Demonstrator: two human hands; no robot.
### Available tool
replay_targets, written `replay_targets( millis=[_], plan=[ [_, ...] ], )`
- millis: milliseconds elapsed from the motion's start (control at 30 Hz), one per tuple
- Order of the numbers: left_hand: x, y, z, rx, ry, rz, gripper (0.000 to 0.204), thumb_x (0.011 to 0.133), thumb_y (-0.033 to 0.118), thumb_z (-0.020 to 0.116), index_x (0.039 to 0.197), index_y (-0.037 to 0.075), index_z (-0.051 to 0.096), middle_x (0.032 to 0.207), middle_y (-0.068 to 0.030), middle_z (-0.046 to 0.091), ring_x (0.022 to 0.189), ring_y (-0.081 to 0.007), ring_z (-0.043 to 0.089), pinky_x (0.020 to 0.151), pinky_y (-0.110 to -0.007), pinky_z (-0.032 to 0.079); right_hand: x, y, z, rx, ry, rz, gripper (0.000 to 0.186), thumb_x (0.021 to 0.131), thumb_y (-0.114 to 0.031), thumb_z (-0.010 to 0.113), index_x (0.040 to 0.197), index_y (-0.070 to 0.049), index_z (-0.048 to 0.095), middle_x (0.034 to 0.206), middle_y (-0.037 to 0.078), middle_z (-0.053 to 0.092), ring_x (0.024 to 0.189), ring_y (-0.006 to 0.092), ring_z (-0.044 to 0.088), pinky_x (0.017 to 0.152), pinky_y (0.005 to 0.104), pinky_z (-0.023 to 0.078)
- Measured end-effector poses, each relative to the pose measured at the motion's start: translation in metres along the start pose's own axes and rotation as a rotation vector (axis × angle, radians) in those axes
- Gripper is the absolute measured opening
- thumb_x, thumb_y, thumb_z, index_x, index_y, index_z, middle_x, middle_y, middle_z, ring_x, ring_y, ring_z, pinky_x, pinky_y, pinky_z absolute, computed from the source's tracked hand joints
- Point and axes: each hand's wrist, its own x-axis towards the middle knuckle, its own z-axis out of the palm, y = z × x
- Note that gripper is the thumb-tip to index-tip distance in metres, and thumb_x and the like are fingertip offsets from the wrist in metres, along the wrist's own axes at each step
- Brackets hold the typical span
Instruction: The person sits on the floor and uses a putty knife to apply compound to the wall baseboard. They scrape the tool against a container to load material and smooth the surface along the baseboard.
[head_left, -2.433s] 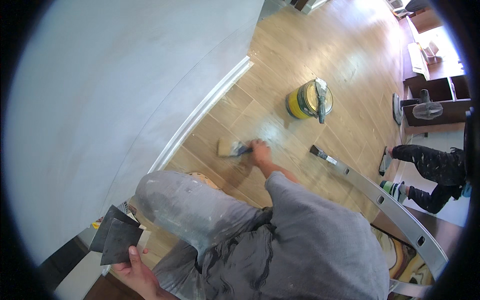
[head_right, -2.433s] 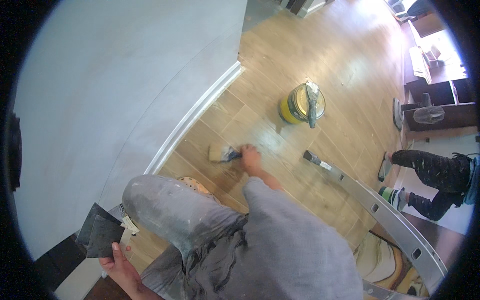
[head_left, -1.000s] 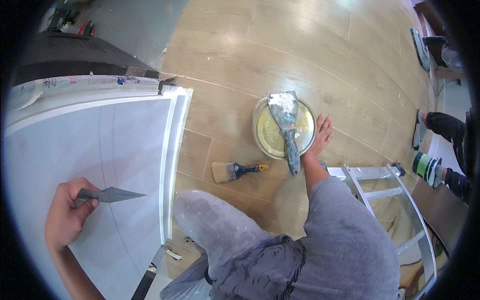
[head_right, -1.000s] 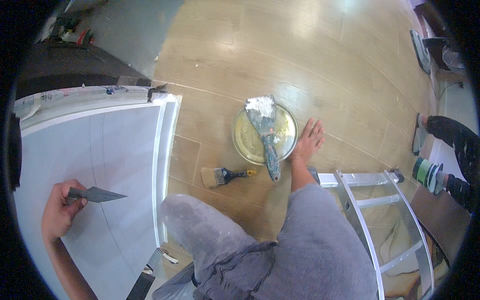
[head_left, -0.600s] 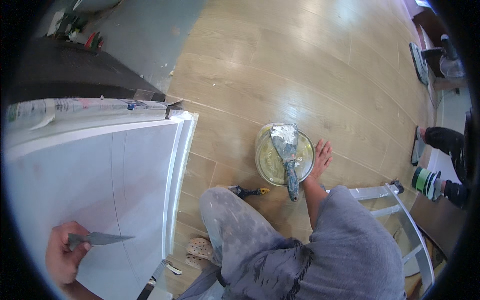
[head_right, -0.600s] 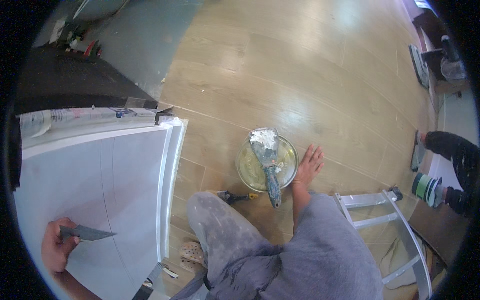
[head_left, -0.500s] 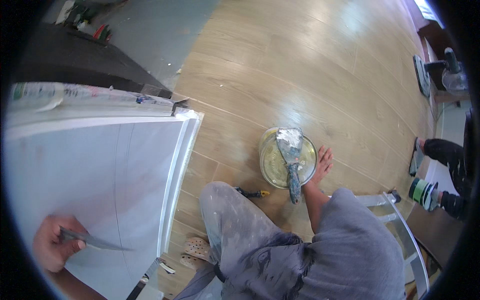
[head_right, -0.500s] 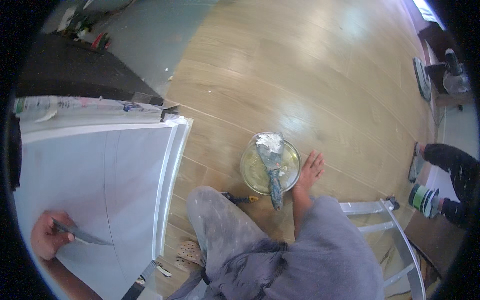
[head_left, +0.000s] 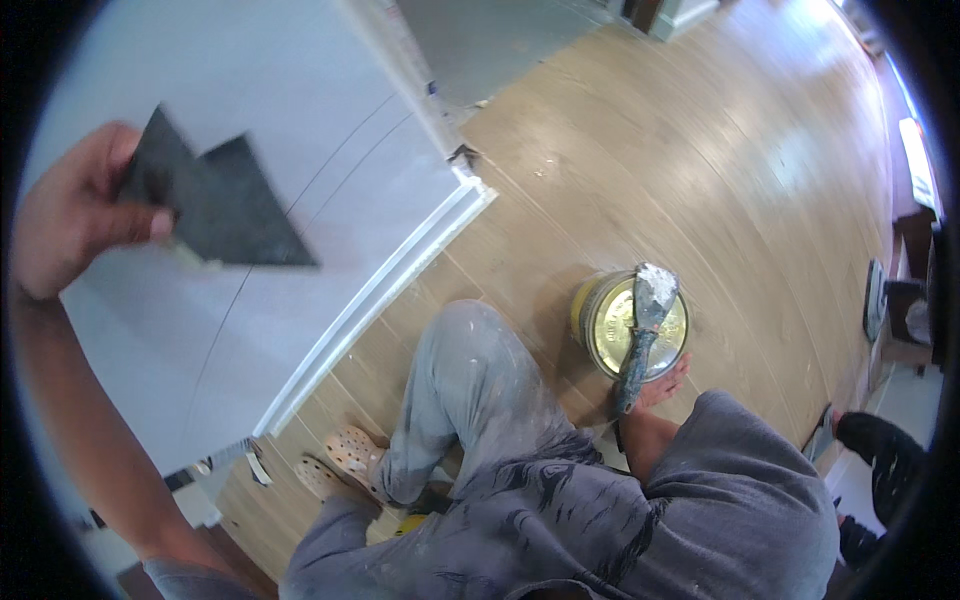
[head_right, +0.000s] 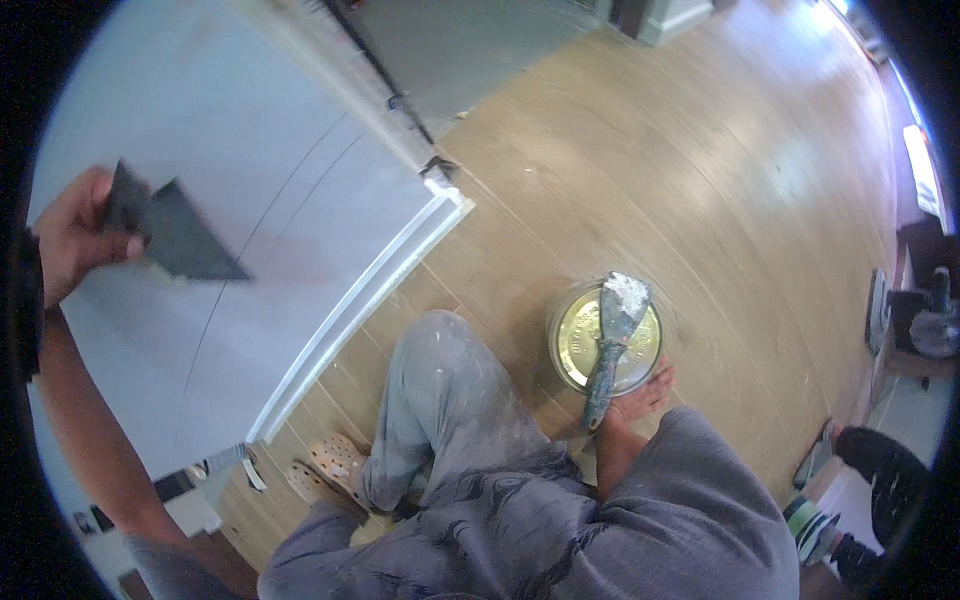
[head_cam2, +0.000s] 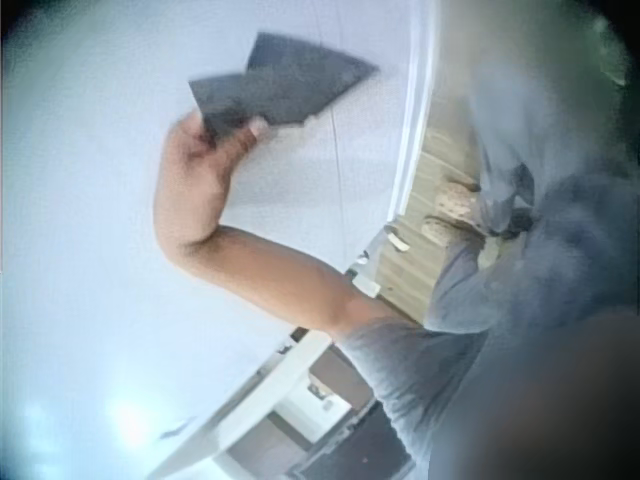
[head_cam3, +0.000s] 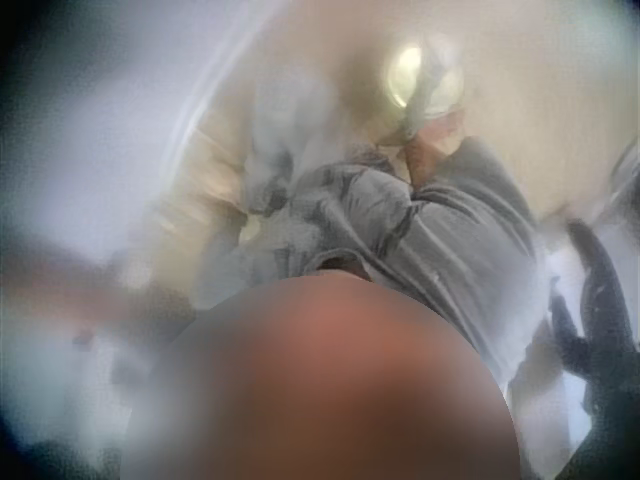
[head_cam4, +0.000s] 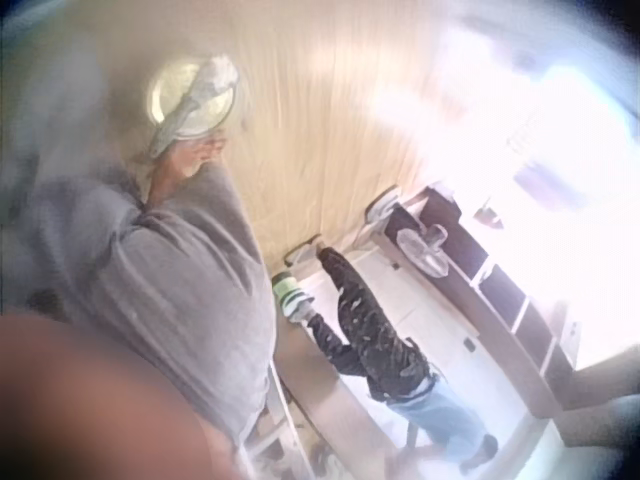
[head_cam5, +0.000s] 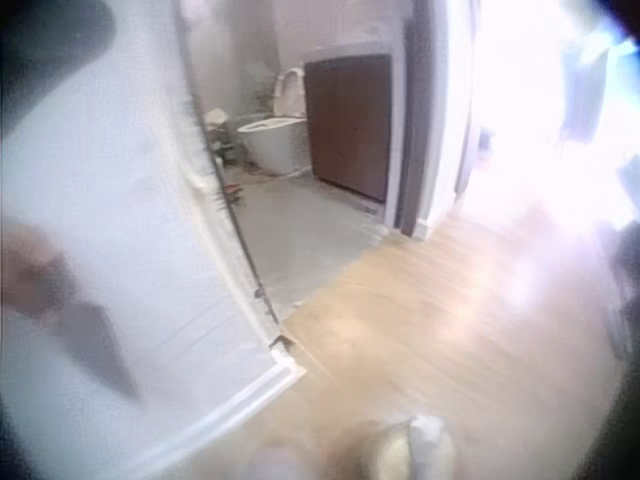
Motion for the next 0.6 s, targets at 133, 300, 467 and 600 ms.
replay_targets(
  millis=[133, 300, 467, 600],
  plan=[
    [-0.038, -0.051, 0.047, -0.243, 0.140, 0.189, 0.037, 0.090, 0.005, 0.077, 0.122, -0.003, 0.060, 0.106, -0.0069, 0.071, 0.103, -0.0153, 0.066, 0.098, -0.033, 0.053, 0.005, 0.008, 0.028, -0.069, 0.072, -0.021, 0.085, 0.098, -0.057, 0.053, 0.168, -0.024, 0.020, 0.176, 0.006, 0.017, 0.162, 0.0292, 0.016, 0.128, 0.0540, 0.014],
    [-0.066, -0.172, 0.112, -0.416, -0.083, 0.051, 0.035, 0.092, 0.005, 0.075, 0.123, -0.003, 0.061, 0.109, -0.0064, 0.072, 0.102, -0.0143, 0.065, 0.096, -0.032, 0.052, 0.012, 0.009, 0.040, -0.162, 0.058, -0.002, 0.088, 0.096, -0.059, 0.055, 0.168, -0.022, 0.021, 0.176, 0.005, 0.018, 0.162, 0.0282, 0.015, 0.129, 0.0525, 0.012],
    [-0.125, -0.273, 0.177, -0.491, -0.001, -0.189, 0.026, 0.092, 0.001, 0.071, 0.117, -0.003, 0.068, 0.105, -0.0039, 0.073, 0.098, -0.0132, 0.065, 0.095, -0.031, 0.050, 0.006, -0.002, 0.008, -0.026, 0.025, 0.017, 0.075, 0.102, -0.052, 0.048, 0.167, -0.025, 0.022, 0.175, 0.006, 0.019, 0.160, 0.0283, 0.021, 0.125, 0.0575, 0.021],
    [-0.196, -0.334, 0.204, -0.532, 0.068, -0.299, 0.028, 0.092, 0.000, 0.069, 0.119, -0.002, 0.068, 0.107, -0.0023, 0.073, 0.098, -0.0132, 0.063, 0.095, -0.031, 0.048, -0.001, -0.013, -0.013, -0.038, 0.043, 0.001, 0.073, 0.104, -0.055, 0.045, 0.167, -0.027, 0.023, 0.174, 0.007, 0.022, 0.159, 0.0293, 0.024, 0.123, 0.0594, 0.025]
  ],
)
